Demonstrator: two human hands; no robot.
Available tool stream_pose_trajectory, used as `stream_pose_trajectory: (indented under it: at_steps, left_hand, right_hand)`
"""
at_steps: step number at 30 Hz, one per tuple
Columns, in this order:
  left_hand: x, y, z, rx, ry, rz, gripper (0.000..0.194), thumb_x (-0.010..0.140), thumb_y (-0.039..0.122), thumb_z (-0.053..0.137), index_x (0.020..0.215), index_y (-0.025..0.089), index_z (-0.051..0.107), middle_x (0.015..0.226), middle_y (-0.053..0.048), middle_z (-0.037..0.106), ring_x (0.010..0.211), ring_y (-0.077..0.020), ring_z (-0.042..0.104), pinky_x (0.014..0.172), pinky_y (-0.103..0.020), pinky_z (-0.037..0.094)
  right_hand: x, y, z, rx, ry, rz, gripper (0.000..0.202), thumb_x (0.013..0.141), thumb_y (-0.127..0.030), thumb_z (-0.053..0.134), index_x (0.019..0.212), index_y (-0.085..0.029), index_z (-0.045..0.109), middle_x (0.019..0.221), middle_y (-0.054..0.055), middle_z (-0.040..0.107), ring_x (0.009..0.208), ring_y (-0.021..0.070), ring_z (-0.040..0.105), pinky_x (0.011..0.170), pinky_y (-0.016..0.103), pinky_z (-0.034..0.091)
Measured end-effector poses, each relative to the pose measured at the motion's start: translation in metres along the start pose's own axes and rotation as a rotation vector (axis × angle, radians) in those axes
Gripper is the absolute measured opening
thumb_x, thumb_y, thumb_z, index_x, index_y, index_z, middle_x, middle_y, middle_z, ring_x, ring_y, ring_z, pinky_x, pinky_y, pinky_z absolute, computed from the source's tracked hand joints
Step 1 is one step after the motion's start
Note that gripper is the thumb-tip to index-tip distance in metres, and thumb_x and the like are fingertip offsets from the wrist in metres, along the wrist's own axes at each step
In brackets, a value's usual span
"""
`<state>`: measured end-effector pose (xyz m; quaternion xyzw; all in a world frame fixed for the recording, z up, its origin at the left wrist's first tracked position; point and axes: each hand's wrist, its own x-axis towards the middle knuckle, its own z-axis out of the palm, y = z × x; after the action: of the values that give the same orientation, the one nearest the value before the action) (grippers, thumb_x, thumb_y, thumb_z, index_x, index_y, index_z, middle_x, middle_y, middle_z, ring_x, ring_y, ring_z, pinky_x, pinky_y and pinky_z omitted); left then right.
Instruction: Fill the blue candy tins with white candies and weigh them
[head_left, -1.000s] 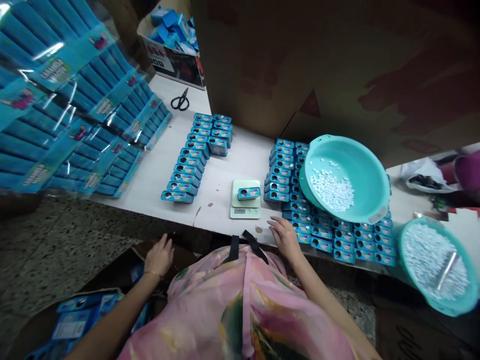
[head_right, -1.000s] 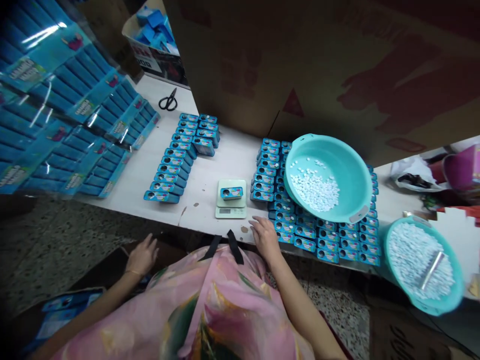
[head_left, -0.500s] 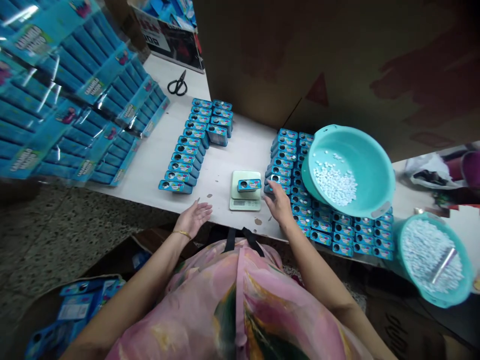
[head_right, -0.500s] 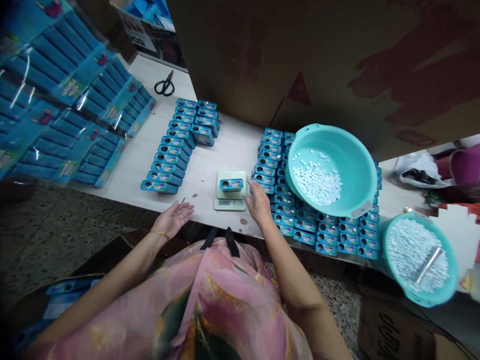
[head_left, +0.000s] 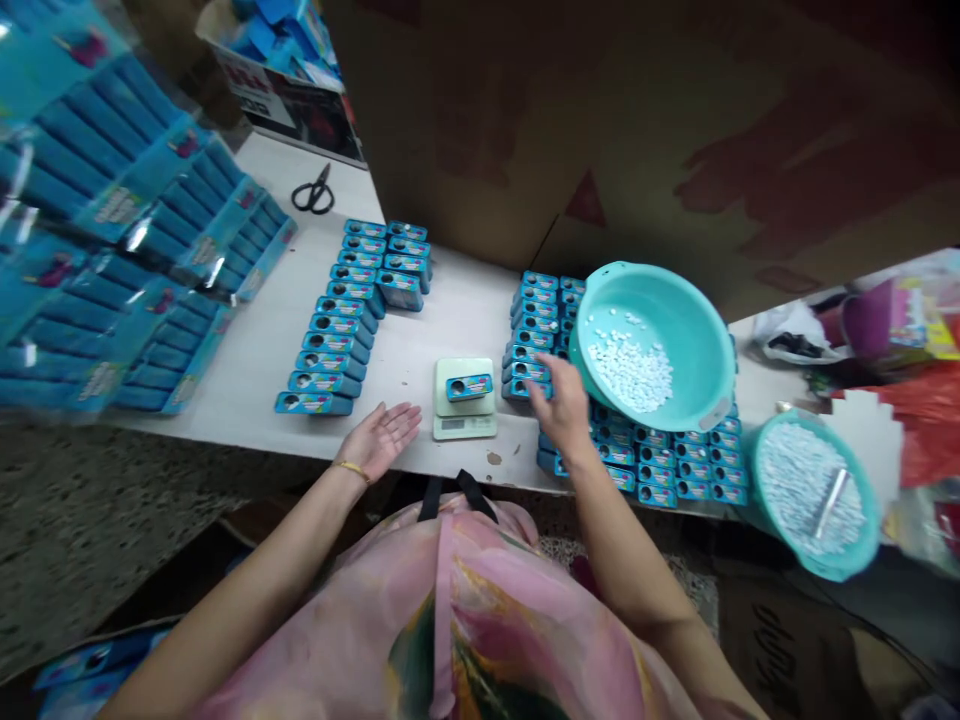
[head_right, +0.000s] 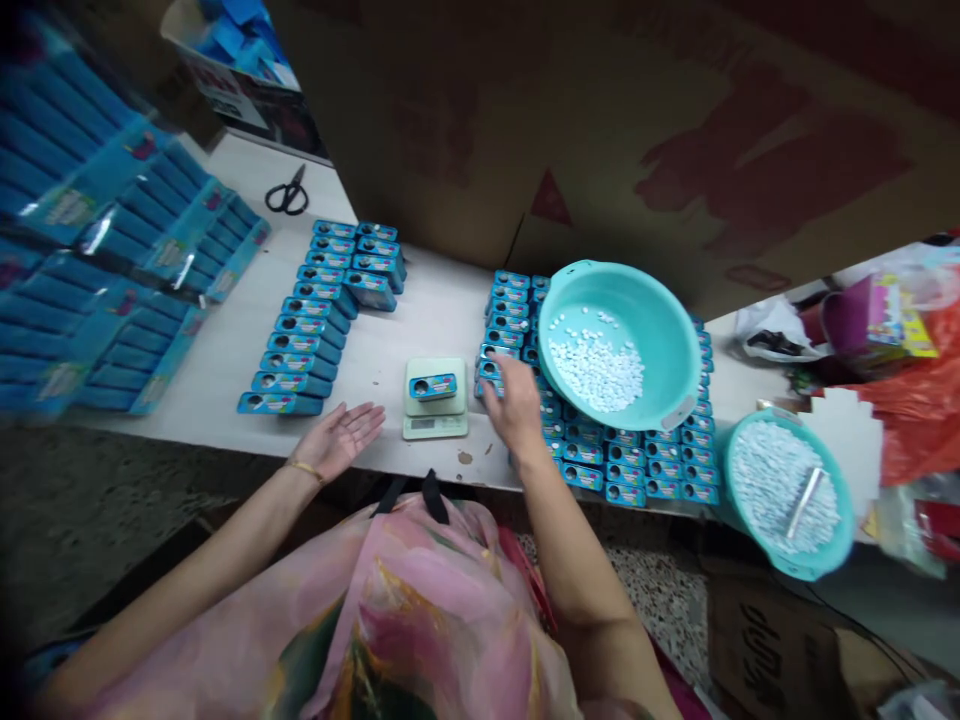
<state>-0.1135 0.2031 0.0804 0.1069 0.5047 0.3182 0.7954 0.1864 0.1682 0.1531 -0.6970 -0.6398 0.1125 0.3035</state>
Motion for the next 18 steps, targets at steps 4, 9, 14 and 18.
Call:
stream_pose_trajectory:
  at_steps: [4, 9, 14, 18]
  left_hand:
    - [0.000, -0.003, -0.007, 0.055, 0.083, -0.020, 0.033, 0.081, 0.037, 0.038, 0.092, 0.013, 0.056, 0.115, -0.015, 0.054, 0.105, -0.0233, 0.051, 0.080, -0.037, 0.048]
    - [0.003, -0.008, 0.008, 0.032, 0.036, -0.052, 0.031, 0.081, 0.036, 0.039, 0.092, 0.014, 0.057, 0.112, -0.014, 0.056, 0.103, -0.0218, 0.052, 0.082, -0.036, 0.047]
    - [-0.002, -0.009, 0.032, -0.036, -0.039, -0.060, 0.030, 0.080, 0.035, 0.043, 0.091, 0.013, 0.059, 0.106, -0.014, 0.059, 0.100, -0.0231, 0.054, 0.081, -0.037, 0.047]
    - [-0.017, -0.010, 0.054, -0.043, -0.169, -0.114, 0.031, 0.078, 0.036, 0.047, 0.093, 0.013, 0.060, 0.101, -0.013, 0.061, 0.092, -0.0215, 0.058, 0.079, -0.034, 0.047]
  right_hand:
    - [0.020, 0.067, -0.070, -0.399, 0.067, 0.313, 0.048, 0.079, -0.040, 0.044, 0.120, -0.016, 0.036, 0.114, 0.014, 0.044, 0.106, 0.0265, 0.042, 0.086, 0.042, 0.035]
    - [0.035, 0.147, -0.070, -0.577, -0.515, 0.643, 0.070, 0.060, -0.046, 0.064, 0.119, -0.016, 0.039, 0.114, 0.018, 0.042, 0.095, 0.0295, 0.051, 0.076, 0.039, 0.040]
    - [0.036, 0.157, -0.059, -0.377, -0.546, 0.505, 0.036, 0.062, -0.024, 0.063, 0.097, -0.019, 0.057, 0.097, 0.008, 0.056, 0.084, 0.0185, 0.055, 0.074, 0.028, 0.040]
    - [0.031, 0.167, -0.077, -0.056, -0.302, 0.644, 0.022, 0.070, -0.029, 0.054, 0.085, -0.014, 0.060, 0.065, 0.002, 0.057, 0.053, 0.0102, 0.051, 0.053, 0.023, 0.040]
